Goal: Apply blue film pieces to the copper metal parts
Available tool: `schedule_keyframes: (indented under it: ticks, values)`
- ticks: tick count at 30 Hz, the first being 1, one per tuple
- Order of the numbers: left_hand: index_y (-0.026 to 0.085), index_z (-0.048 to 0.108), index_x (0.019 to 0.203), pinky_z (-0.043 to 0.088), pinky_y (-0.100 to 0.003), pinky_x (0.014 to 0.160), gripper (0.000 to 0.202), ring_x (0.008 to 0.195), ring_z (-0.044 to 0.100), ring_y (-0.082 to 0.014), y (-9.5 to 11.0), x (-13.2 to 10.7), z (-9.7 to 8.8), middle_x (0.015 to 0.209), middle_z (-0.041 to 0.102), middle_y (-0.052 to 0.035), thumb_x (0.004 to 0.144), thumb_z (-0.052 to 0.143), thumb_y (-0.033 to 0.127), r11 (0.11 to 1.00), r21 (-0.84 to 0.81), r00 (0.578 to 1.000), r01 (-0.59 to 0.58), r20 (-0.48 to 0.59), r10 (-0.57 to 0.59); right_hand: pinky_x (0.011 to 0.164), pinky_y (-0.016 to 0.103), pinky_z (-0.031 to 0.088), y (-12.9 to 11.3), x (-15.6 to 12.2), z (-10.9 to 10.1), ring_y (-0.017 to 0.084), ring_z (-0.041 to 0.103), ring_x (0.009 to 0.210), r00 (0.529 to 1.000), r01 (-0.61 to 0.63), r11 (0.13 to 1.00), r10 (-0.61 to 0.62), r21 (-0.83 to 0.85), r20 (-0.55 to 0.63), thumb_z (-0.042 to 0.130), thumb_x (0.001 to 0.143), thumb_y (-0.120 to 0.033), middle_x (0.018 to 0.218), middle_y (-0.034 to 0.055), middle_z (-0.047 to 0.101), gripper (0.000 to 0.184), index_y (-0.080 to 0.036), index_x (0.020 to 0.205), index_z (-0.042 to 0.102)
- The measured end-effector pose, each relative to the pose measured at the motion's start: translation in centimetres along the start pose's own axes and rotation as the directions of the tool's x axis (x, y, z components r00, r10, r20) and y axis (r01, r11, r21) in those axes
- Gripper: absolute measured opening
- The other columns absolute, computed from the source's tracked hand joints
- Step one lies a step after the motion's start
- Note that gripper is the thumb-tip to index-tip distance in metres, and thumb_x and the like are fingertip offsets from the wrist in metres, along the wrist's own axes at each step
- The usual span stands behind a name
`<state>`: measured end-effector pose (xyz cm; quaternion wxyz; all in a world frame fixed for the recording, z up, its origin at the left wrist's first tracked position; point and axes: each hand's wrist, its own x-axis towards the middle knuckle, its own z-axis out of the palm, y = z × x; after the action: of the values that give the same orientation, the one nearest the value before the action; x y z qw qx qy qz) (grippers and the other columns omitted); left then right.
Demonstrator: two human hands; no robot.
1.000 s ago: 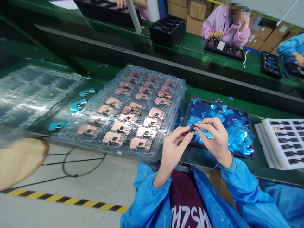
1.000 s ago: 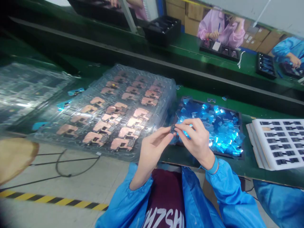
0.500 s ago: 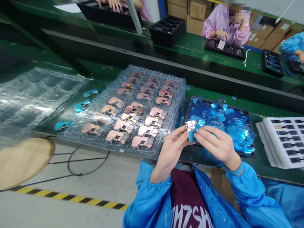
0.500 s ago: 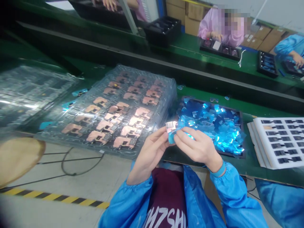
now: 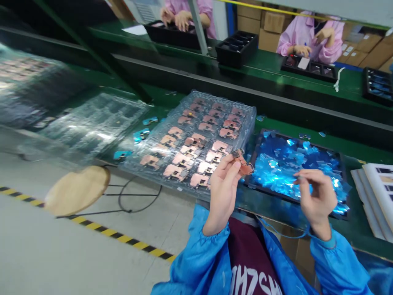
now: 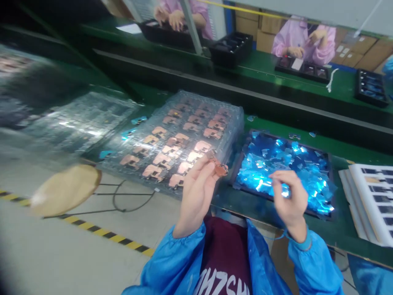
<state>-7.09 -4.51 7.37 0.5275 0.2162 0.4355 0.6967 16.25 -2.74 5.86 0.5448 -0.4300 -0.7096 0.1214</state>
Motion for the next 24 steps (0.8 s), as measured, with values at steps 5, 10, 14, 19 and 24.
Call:
schedule_keyframes:
  ticks: [5,10,14,19,24]
  values:
    - [0.02,0.077,0.093,0.063,-0.033,0.079,0.024,0.077,0.073,-0.0191,5.1,2.0,-2.6,0.087,0.076,-0.0052,0.092,0.081,0.043,0.908,0.377,0.983,-0.181,0.045,0.178,0.077,0.046,0.063,8.2,2.4,-2.4,0.031,0.075,0.088,0.872,-0.223,0.887,0.367,-0.405,0.324,0.057,0.103,-0.049,0.099,0.0095,0.078,0.031,-0.026,0.114,0.074]
    - [0.02,0.082,0.103,0.06,-0.036,0.085,0.022,0.084,0.073,-0.0218,11.8,9.6,-6.1,0.1,0.079,-0.007,0.093,0.074,0.038,0.468,0.801,0.916,-0.374,0.24,0.32,0.106,0.065,0.054,13.7,4.1,-4.4,0.045,0.068,0.123,0.808,0.089,0.852,0.241,-0.516,0.538,0.049,0.1,-0.05,0.126,0.0192,0.077,0.042,-0.022,0.11,0.078]
    - [0.017,0.084,0.106,0.057,-0.038,0.091,0.025,0.089,0.074,-0.0259,12.8,17.6,-7.4,0.099,0.081,-0.0102,0.091,0.068,0.029,0.171,0.908,0.922,-0.384,0.365,0.131,0.107,0.055,0.055,13.7,6.7,-6.7,0.04,0.071,0.123,0.765,0.027,0.853,0.318,-0.521,0.56,0.062,0.101,-0.044,0.129,0.0168,0.078,0.032,-0.024,0.119,0.079]
    - [0.019,0.084,0.099,0.053,-0.035,0.096,0.029,0.101,0.073,-0.0274,11.7,21.7,-7.4,0.103,0.083,-0.0047,0.091,0.068,0.042,-0.103,0.885,0.891,-0.454,0.453,-0.034,0.095,0.04,0.053,13.5,11.9,-11.1,0.03,0.076,0.104,0.745,-0.196,0.761,0.526,-0.618,0.411,0.067,0.104,-0.037,0.119,0.0136,0.082,0.026,-0.02,0.118,0.082]
    - [0.019,0.083,0.097,0.052,-0.033,0.092,0.078,0.099,0.071,-0.0243,10.9,23.5,-9.5,0.1,0.083,-0.0028,0.103,0.033,0.079,-0.248,0.677,0.712,-0.692,0.697,-0.083,0.096,0.031,0.051,16.7,14.6,-12.6,0.024,0.074,0.107,0.708,-0.361,0.601,0.674,-0.713,0.21,0.06,0.107,-0.026,0.123,0.0138,0.081,0.029,-0.011,0.122,0.08]
